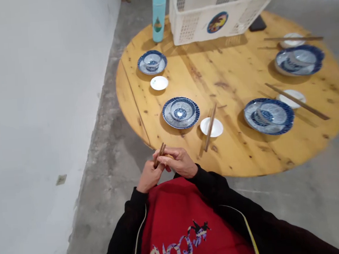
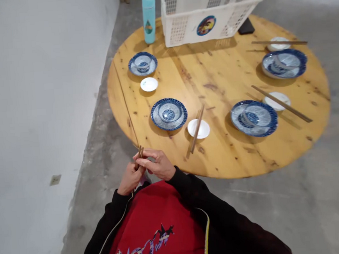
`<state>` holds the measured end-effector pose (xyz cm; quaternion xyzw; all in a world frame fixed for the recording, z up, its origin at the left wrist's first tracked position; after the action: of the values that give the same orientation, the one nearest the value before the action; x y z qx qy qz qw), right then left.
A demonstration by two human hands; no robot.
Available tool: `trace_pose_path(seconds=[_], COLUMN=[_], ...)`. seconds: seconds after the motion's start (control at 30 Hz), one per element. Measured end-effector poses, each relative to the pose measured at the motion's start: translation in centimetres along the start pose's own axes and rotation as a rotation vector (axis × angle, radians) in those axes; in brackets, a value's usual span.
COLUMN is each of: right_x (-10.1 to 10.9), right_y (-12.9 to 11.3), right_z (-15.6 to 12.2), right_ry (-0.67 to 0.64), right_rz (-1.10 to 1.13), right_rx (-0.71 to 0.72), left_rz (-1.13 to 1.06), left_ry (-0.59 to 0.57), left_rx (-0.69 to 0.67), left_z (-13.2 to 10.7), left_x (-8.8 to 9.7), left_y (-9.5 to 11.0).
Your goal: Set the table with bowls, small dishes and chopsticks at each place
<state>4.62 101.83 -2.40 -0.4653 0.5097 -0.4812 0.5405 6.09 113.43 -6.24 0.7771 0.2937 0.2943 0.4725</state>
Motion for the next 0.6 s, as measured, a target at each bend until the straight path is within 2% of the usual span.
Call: trace_pose_path(seconds=[0.1, 0.17, 0.23, 0.3, 0.37, 0.43, 0.53, 0.6], right_x=[-3.9, -6.0, -7.3, -7.6, -6.8, -4.9, -1.4, 0.6], right_y=[0.1, 0.1, -0.4, -1.8, -4.2, -7.1, -10.3, -10.4], right_z=[1.2, 1.9, 2.7, 3.7, 4.8, 6.1, 8.2, 10.2], right_ry=[0.002, 0.018, 0.052, 0.107, 0.199, 0.354, 0.633, 0.74], right_rz=[0.036, 0.025, -0.004, -0.063, -0.163, -0.302, -0.524, -0.632], right_rx=[-0.016, -0.011, 0.018, 0.087, 0.177, 0.277, 0.418, 0.465], left_rz=[-0.026, -0.047, -0.058, -0.044, -0.001, 0.038, 0.018, -0.017], left_ry=[-0.015, -0.028, -0.038, -0.004, 0.087, 0.19, 0.248, 0.254], left_rx=[0.018, 0.046, 0.042, -0.055, -0.19, -0.258, -0.214, -0.173], left_z=[-1.4, -2.1, -2.4, -2.4, -2.3, -2.0, -1.2, -0.3], left_x=[3.7, 5.5, 6.9, 8.5, 10.5, 12.7, 15.5, 16.9], left_y=[-0.5, -0.8, -0.8, -0.3, 0.4, 0.3, -1.0, -2.0])
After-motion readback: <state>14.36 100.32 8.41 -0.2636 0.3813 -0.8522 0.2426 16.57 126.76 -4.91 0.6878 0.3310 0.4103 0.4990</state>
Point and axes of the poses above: each hand's wrist, its own z-axis towards the middle knuckle, its own x-axis out of the back of the hand, y = z × x, the point moved 6 cm from there along z, towards the middle knuckle, and after that the axes turned 5 degrees about x, right-handed, at the moved point
